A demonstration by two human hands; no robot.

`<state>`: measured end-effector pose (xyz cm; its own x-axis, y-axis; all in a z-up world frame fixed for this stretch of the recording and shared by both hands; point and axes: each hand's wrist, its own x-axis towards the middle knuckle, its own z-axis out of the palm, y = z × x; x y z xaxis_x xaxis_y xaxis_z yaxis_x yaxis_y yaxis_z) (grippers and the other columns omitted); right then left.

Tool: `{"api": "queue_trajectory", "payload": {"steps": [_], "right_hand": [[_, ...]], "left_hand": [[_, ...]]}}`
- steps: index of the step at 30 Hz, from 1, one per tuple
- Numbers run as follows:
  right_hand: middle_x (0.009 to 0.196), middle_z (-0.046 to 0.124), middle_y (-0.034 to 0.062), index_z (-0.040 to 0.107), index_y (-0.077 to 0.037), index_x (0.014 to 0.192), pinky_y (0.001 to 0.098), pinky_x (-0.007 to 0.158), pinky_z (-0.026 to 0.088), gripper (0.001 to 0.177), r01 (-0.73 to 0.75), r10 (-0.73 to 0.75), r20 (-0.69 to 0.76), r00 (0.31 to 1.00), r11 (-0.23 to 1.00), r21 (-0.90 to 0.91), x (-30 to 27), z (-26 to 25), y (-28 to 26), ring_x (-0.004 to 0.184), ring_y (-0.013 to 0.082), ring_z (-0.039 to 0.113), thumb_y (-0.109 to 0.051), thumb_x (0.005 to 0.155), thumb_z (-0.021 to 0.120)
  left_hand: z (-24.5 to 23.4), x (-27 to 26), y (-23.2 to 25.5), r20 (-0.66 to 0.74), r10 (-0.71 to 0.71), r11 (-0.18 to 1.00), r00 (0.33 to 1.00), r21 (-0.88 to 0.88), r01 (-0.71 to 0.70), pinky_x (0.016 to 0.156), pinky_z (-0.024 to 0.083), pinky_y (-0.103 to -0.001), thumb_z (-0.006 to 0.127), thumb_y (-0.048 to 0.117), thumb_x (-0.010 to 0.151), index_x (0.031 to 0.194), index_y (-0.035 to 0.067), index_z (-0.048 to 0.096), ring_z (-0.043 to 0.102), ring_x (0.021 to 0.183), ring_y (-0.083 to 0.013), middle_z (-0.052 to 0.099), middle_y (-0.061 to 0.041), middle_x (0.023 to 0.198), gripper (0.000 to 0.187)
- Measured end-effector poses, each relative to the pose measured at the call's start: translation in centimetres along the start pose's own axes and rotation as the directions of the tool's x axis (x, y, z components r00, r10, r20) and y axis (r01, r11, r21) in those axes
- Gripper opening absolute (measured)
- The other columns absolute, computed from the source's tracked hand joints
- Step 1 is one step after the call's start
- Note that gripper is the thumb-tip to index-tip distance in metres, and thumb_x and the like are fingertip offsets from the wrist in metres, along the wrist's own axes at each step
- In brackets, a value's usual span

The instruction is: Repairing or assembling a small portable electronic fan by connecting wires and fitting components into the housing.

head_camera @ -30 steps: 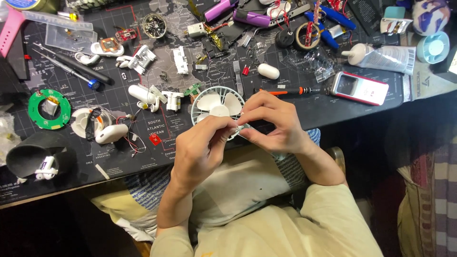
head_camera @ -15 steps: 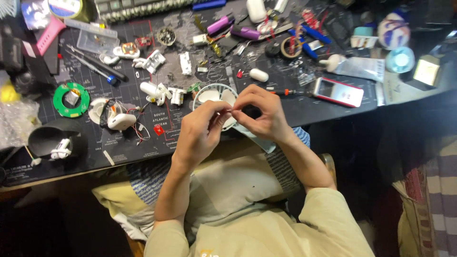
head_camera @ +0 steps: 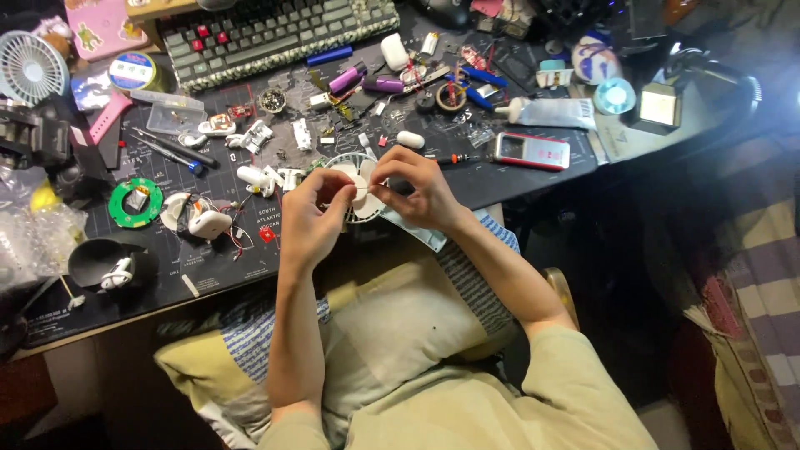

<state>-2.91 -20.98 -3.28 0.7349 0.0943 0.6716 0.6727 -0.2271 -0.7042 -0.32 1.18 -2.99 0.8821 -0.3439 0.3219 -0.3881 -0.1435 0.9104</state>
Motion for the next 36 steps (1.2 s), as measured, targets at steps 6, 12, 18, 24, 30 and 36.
{"api": "queue_trajectory", "payload": {"steps": [6,12,18,24,30,36], "right_hand": [[0.098,0.073,0.0102,0.08,-0.009,0.102,0.0395,0.082,0.06,0.007,0.053,-0.053,-0.022,0.998,0.998,-0.021,-0.1,0.3,-0.1,0.084,0.0282,0.075,-0.003,0.098,0.084],[0.095,0.071,0.0065,0.082,-0.012,0.098,0.0399,0.083,0.058,0.009,0.076,-0.084,-0.059,0.995,0.989,-0.123,-0.6,0.6,0.5,0.084,0.0273,0.072,-0.005,0.096,0.086],[0.089,0.069,0.0062,0.08,-0.012,0.096,0.0411,0.082,0.057,0.008,0.124,-0.146,-0.067,0.987,0.959,-0.255,-1.0,0.6,0.5,0.081,0.029,0.068,-0.01,0.095,0.088],[0.086,0.071,0.0055,0.081,-0.014,0.091,0.0398,0.079,0.058,0.008,0.186,-0.237,-0.12,0.964,0.924,-0.335,-1.7,1.0,1.7,0.079,0.0275,0.067,-0.011,0.092,0.089],[0.084,0.071,0.0057,0.081,-0.013,0.088,0.0388,0.076,0.057,0.017,0.193,-0.249,-0.127,0.96,0.92,-0.341,-2.3,1.1,2.7,0.077,0.0276,0.066,-0.025,0.097,0.089],[0.094,0.076,0.01,0.084,-0.009,0.096,0.0397,0.079,0.06,0.005,0.081,-0.089,-0.062,0.994,0.989,-0.126,-0.7,0.1,0.4,0.084,0.0297,0.074,-0.01,0.097,0.089]], "left_hand": [[0.4,-0.2,2.8,0.007,0.0,0.997,1.0,-0.071,0.0,0.066,0.057,-0.03,0.067,0.007,0.111,0.108,0.005,0.069,0.069,0.065,-0.0173,0.075,-0.008,0.072,0.004],[0.3,-0.8,-0.4,0.006,0.026,0.999,1.0,0.035,-0.026,0.062,0.052,-0.034,0.075,0.018,0.111,0.103,0.006,0.061,0.065,0.065,-0.0204,0.07,-0.011,0.07,0.02],[1.6,-1.1,-0.4,-0.129,0.157,0.983,0.979,0.114,-0.143,0.05,0.042,-0.028,0.083,0.013,0.106,0.086,0.011,0.044,0.057,0.055,-0.0195,0.077,-0.013,0.082,0.044],[3.4,-2.3,-0.3,-0.246,0.303,0.934,0.921,0.268,-0.236,0.047,0.043,-0.028,0.088,0.012,0.102,0.08,0.015,0.043,0.063,0.053,-0.0208,0.08,-0.007,0.082,0.05],[5.4,-3.9,-1.6,-0.395,0.422,0.878,0.816,0.403,-0.259,0.047,0.045,-0.026,0.088,0.007,0.099,0.076,0.017,0.04,0.06,0.049,-0.0211,0.08,-0.005,0.082,0.054],[4.8,-3.6,-0.1,-0.411,0.372,0.915,0.832,0.315,-0.254,0.045,0.043,-0.025,0.087,0.005,0.101,0.076,0.016,0.042,0.056,0.047,-0.0175,0.081,-0.005,0.082,0.052]]}}
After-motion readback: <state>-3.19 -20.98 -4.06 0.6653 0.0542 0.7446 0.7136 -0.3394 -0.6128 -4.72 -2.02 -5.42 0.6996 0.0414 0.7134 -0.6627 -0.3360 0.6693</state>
